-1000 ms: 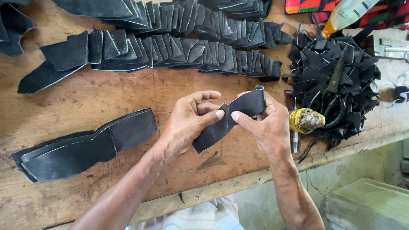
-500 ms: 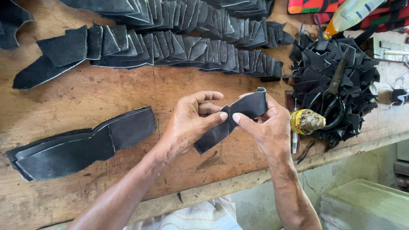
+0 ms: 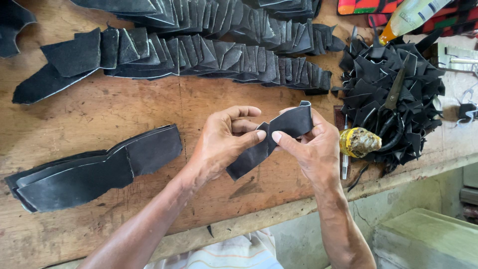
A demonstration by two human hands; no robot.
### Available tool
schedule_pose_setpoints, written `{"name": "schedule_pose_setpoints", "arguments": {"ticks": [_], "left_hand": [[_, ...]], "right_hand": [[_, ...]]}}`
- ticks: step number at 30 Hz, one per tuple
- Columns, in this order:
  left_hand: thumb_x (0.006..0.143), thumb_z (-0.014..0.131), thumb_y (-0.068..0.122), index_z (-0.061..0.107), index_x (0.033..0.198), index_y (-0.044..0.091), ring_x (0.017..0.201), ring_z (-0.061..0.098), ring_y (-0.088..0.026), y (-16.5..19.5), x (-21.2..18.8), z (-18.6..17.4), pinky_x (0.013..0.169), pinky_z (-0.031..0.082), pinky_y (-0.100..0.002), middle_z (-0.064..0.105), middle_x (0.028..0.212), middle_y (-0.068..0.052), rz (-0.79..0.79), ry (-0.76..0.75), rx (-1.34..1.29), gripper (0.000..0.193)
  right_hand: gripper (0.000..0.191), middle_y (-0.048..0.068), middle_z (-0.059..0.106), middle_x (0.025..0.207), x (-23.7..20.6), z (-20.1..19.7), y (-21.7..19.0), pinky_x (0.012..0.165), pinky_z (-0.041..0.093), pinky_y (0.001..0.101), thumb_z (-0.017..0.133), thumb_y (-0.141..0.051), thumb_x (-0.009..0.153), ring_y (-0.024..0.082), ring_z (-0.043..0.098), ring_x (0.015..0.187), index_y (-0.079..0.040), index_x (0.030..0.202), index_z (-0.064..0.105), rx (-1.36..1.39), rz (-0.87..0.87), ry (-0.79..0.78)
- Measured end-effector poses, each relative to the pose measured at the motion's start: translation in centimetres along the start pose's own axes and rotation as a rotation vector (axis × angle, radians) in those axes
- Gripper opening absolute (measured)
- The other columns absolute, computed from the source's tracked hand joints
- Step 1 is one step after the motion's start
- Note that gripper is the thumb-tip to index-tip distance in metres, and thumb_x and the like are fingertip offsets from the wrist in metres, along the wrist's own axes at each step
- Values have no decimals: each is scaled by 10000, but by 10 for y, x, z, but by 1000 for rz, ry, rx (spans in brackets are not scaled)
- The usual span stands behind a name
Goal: The person repeatedly picks up two black rubber shoe parts, aligns them, and presses them together by hand. They place the assembled pieces into a growing stack on the table. The person also briefly flips a piece to show a red textured underside.
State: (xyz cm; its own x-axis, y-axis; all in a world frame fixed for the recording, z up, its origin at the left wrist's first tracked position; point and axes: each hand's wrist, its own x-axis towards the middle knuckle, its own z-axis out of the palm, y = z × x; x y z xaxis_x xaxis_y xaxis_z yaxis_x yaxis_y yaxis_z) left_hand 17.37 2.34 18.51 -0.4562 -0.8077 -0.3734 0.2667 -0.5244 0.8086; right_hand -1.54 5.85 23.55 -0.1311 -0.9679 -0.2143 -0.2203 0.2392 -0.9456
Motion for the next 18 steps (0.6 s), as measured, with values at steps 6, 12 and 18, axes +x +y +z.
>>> {"name": "schedule_pose_setpoints", "arguments": {"ticks": [6, 12, 18], "left_hand": [[839, 764, 24, 628, 1272, -15, 820, 719, -81, 2, 2, -6, 685, 585, -225, 795, 935, -78, 13, -6, -12, 456], [844, 759, 19, 635, 1266, -13, 808, 713, -78, 2, 4, -11, 677, 578, -222, 789, 922, -71, 2, -4, -17, 442], [858, 743, -2, 669, 1207, -28, 826, 716, -82, -2, 3, -13, 699, 594, -235, 784, 947, -72, 41, -51, -70, 357]], "right_hand": [[364, 118, 732, 1010, 4, 6, -3, 718, 672, 292, 778, 50, 824, 149, 734, 878, 58, 1166, 654, -1, 9, -2], [373, 115, 733, 1010, 7, 10, -3, 717, 669, 290, 780, 47, 821, 147, 734, 877, 55, 1173, 654, -10, 18, 0], [367, 115, 734, 1000, 6, 10, -4, 714, 671, 290, 780, 48, 816, 146, 733, 870, 55, 1163, 661, -35, 40, -7]]}}
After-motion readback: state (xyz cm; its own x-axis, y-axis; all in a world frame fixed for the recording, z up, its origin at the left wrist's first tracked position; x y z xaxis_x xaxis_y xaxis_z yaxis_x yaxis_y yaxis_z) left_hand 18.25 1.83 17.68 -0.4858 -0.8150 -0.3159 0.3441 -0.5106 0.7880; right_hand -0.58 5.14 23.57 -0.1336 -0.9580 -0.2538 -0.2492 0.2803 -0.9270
